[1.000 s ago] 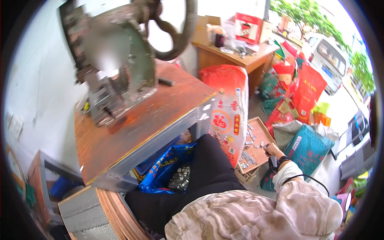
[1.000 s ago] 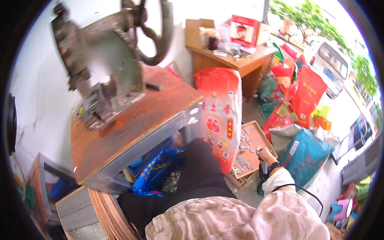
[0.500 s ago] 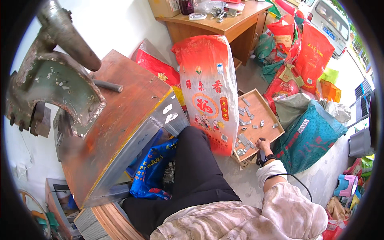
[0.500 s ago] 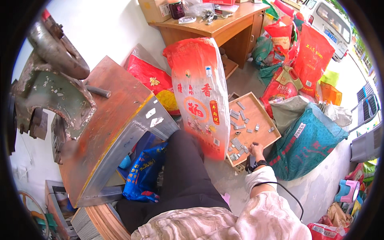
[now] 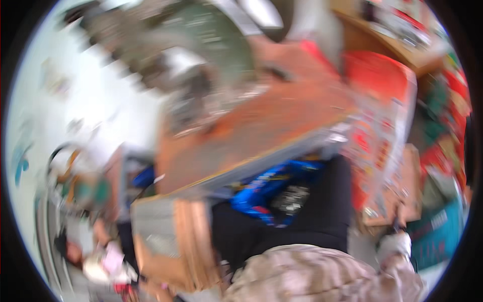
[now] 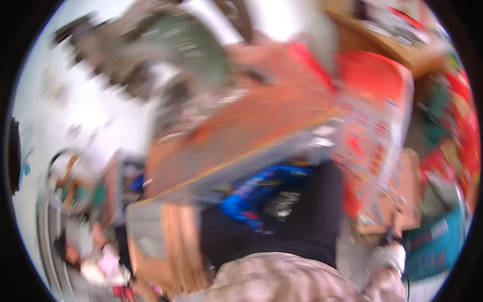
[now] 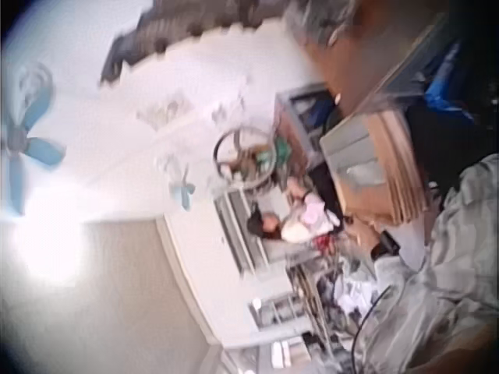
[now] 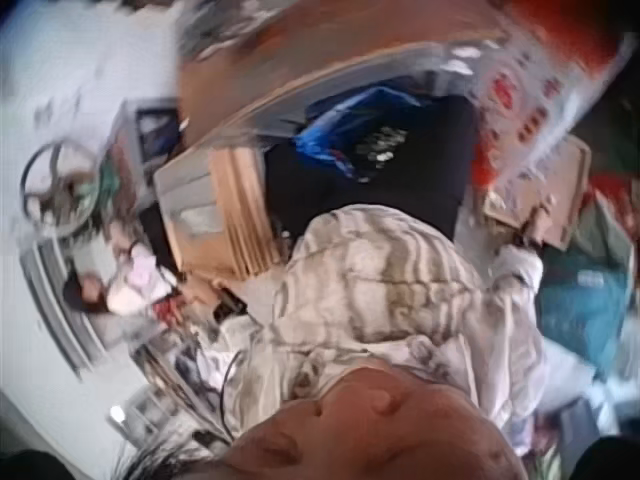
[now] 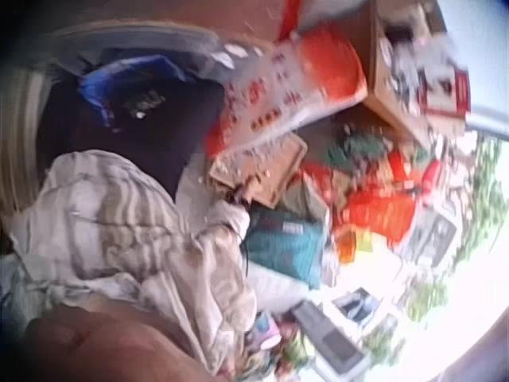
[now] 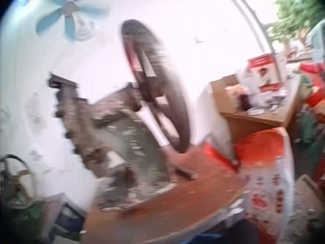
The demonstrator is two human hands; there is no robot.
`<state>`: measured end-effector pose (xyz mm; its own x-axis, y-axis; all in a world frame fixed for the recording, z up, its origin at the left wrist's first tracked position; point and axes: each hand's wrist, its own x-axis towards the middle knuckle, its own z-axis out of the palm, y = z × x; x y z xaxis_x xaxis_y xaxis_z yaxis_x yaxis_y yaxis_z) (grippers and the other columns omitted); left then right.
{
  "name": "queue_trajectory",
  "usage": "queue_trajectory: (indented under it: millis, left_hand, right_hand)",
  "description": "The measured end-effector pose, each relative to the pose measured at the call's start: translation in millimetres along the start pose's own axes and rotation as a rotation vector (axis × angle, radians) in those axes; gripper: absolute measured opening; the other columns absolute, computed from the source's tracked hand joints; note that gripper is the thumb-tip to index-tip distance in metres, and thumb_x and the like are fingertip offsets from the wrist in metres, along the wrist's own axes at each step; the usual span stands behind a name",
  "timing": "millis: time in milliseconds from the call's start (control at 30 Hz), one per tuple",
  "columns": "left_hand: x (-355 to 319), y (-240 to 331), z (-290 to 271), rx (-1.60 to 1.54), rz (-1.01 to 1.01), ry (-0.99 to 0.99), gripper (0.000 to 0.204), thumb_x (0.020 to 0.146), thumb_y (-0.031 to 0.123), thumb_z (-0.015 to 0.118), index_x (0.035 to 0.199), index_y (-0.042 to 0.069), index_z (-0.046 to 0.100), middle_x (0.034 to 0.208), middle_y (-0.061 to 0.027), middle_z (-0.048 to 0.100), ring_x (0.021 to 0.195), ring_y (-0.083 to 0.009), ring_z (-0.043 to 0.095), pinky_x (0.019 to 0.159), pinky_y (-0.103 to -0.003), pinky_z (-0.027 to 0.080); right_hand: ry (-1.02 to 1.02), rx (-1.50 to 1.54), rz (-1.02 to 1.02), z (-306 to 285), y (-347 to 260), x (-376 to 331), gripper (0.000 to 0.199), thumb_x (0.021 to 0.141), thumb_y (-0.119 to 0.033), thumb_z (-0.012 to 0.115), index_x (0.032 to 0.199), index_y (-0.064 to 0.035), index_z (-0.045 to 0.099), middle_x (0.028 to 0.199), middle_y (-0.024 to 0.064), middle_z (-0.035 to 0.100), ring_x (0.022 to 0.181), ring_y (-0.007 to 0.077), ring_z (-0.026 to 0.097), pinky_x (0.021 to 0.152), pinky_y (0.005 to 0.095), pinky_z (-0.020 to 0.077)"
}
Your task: Operate a manual punch press to process small metal components by placing them in the machine and rotating the drive wheel.
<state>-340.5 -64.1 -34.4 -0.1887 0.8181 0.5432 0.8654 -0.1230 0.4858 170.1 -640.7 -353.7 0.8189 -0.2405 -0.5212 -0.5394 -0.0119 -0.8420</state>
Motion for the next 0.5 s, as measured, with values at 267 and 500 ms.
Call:
queue_trajectory:
  millis: [267,500]
  left_hand:
    - [63.7,-80.5,50.0,0.05,-0.061,-0.279,0.043,0.079,0.013,0.062,0.118,-0.004,0.056,0.109,-0.0218,0.062,0.102,-0.0328,0.06,0.086,-0.038,0.047]
    - [120.6,-138.6,94.5,0.248,-0.218,-0.268,0.042,0.089,0.023,0.05,0.12,-0.005,0.054,0.112,-0.0265,0.06,0.105,-0.0394,0.057,0.089,-0.041,0.045]
  right_hand:
    - [-0.12,-0.475,-1.013,69.0,-125.2,33.4,0.031,0.086,0.006,0.044,0.114,0.0039,0.054,0.108,0.0135,0.06,0.1,0.0237,0.056,0.092,0.0308,0.0408]
    - [-0.547,-0.528,-1.619,253.4,-269.8,-159.6,0.02,0.07,0.014,0.047,0.085,0.0025,0.053,0.091,0.0146,0.052,0.084,0.0278,0.053,0.077,0.032,0.0424]
